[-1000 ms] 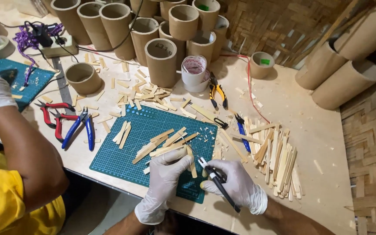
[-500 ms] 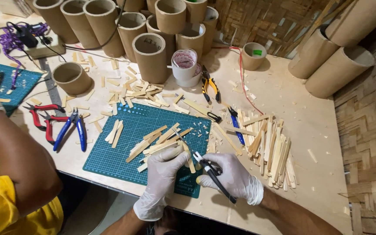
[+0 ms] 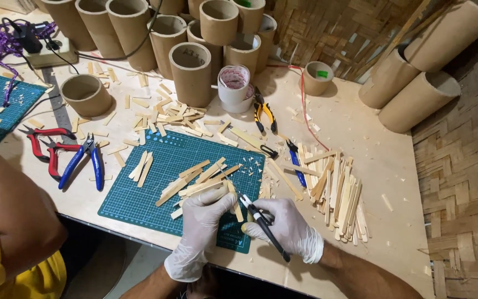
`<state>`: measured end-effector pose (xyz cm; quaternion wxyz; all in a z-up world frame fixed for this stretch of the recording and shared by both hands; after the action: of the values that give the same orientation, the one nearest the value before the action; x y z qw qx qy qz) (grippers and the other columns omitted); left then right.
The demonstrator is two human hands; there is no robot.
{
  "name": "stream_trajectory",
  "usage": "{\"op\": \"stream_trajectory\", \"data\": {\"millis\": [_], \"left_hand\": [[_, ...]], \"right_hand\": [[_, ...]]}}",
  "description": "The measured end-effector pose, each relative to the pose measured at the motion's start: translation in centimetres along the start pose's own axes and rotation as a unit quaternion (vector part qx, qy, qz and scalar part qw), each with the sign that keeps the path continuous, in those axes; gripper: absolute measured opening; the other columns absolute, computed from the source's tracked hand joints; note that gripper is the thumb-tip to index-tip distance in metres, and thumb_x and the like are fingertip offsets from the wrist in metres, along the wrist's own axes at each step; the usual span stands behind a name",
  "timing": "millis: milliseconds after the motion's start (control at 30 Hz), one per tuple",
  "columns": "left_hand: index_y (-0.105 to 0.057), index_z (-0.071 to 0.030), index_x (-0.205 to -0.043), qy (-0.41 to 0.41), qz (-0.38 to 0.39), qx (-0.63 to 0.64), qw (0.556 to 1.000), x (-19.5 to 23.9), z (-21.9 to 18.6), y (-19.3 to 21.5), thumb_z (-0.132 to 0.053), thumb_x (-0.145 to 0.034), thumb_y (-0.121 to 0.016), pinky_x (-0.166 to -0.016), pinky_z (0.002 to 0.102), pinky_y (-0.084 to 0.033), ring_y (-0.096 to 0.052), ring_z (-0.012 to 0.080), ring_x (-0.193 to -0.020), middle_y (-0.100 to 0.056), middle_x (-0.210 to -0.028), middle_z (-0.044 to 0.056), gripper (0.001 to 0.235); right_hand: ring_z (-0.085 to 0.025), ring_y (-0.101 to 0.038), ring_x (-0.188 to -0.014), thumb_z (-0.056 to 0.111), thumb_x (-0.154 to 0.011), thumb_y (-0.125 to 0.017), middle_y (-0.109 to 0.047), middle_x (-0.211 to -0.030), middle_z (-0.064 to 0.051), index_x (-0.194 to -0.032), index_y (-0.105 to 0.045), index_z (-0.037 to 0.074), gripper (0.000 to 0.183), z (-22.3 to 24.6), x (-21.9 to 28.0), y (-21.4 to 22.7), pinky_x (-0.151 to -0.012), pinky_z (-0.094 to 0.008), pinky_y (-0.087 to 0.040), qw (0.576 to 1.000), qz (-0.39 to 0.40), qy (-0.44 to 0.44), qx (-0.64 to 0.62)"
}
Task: Cutting small wooden sticks with scissors to prepare them for a craft project
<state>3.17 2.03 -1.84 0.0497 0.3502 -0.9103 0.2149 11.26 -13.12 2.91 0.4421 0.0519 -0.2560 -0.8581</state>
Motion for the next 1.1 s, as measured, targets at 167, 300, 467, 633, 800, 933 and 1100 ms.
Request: {"op": "stream_trajectory", "data": {"millis": [167,300,467,633,800,933,1100], "left_hand": [[-0.084,0.007,-0.094,0.035,-0.021,-0.04,0.998,-0.3,0.0,0.4,0.0,-0.073,-0.085,-0.069,0.031,-0.061,-0.067,0.0179,-0.072,-0.079,-0.079,0.014,0.022],[-0.067,-0.002,-0.065,-0.04,0.04,-0.069,0.996,0.3,-1.7,-0.2,0.0,-0.082,-0.078,-0.057,0.026,-0.04,-0.047,0.0093,-0.062,-0.056,-0.062,-0.001,0.021],[-0.082,-0.002,-0.1,-0.054,0.055,-0.166,0.983,0.1,-6.1,1.5,-0.004,-0.079,-0.082,-0.064,0.026,-0.066,-0.073,0.0142,-0.068,-0.083,-0.089,0.01,0.022],[-0.083,-0.015,-0.105,0.032,-0.038,-0.384,0.922,-2.2,-12.1,4.9,-0.011,-0.084,-0.079,-0.088,0.025,-0.065,-0.076,0.0119,-0.088,-0.085,-0.1,0.003,0.021],[-0.084,-0.025,-0.104,-0.031,-0.145,-0.62,0.77,-7.7,-10.1,9.6,-0.049,-0.084,-0.08,-0.079,0.035,-0.057,-0.075,0.0182,-0.086,-0.081,-0.094,-0.001,0.031],[-0.081,-0.021,-0.113,-0.142,-0.143,-0.643,0.739,-6.6,-8.7,8.0,-0.029,-0.089,-0.08,-0.067,0.041,-0.06,-0.073,0.0238,-0.087,-0.077,-0.111,0.006,0.025],[-0.081,-0.013,-0.106,-0.264,0.02,-0.654,0.709,-7.0,-6.0,3.0,-0.024,-0.097,-0.071,-0.057,0.033,-0.06,-0.072,0.0232,-0.073,-0.077,-0.089,0.006,0.017]], "right_hand": [[-0.01,-0.053,-0.051,0.022,-0.075,-0.083,-0.065,-0.066,0.001,-0.083,-0.073,0.009,0.018,-1.4,-0.2,-0.1,-0.048,-0.024,-0.043,1.0,-0.001,-0.007,-0.023],[-0.008,-0.06,-0.051,0.019,-0.077,-0.086,-0.073,-0.071,0.0,-0.095,-0.077,0.011,0.022,-2.1,-0.3,1.1,-0.05,-0.023,-0.052,0.997,-0.052,0.008,-0.059],[-0.008,-0.065,-0.044,0.007,-0.079,-0.077,-0.081,-0.076,-0.005,-0.104,-0.076,0.008,0.025,-3.3,-0.8,1.4,-0.04,-0.022,-0.056,0.993,-0.093,0.049,-0.046],[-0.011,-0.073,-0.062,0.018,-0.074,-0.085,-0.081,-0.085,-0.002,-0.104,-0.078,0.011,0.031,-3.1,-0.8,1.4,-0.061,-0.026,-0.063,0.99,-0.136,0.04,-0.023],[-0.01,-0.062,-0.051,0.023,-0.076,-0.084,-0.076,-0.075,0.0,-0.107,-0.077,0.012,0.034,-3.0,-0.7,1.5,-0.049,-0.026,-0.056,0.992,-0.123,0.027,-0.022],[-0.009,-0.057,-0.05,0.019,-0.076,-0.086,-0.071,-0.071,0.002,-0.106,-0.078,0.011,0.033,-3.4,-0.8,1.6,-0.049,-0.026,-0.053,0.99,-0.131,0.016,-0.038],[-0.008,-0.062,-0.046,0.025,-0.078,-0.082,-0.075,-0.071,0.0,-0.11,-0.075,0.01,0.036,-3.5,-0.8,1.2,-0.043,-0.026,-0.06,0.991,-0.125,0.051,-0.012]]}}
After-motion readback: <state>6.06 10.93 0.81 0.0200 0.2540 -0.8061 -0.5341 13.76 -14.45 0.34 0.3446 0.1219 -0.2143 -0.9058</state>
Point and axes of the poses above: each hand's wrist, its own x-axis away from the middle knuckle, its own y-axis out of the back of the hand, z = x × y, the point moved 4 cm from there along -x, towards the middle knuckle
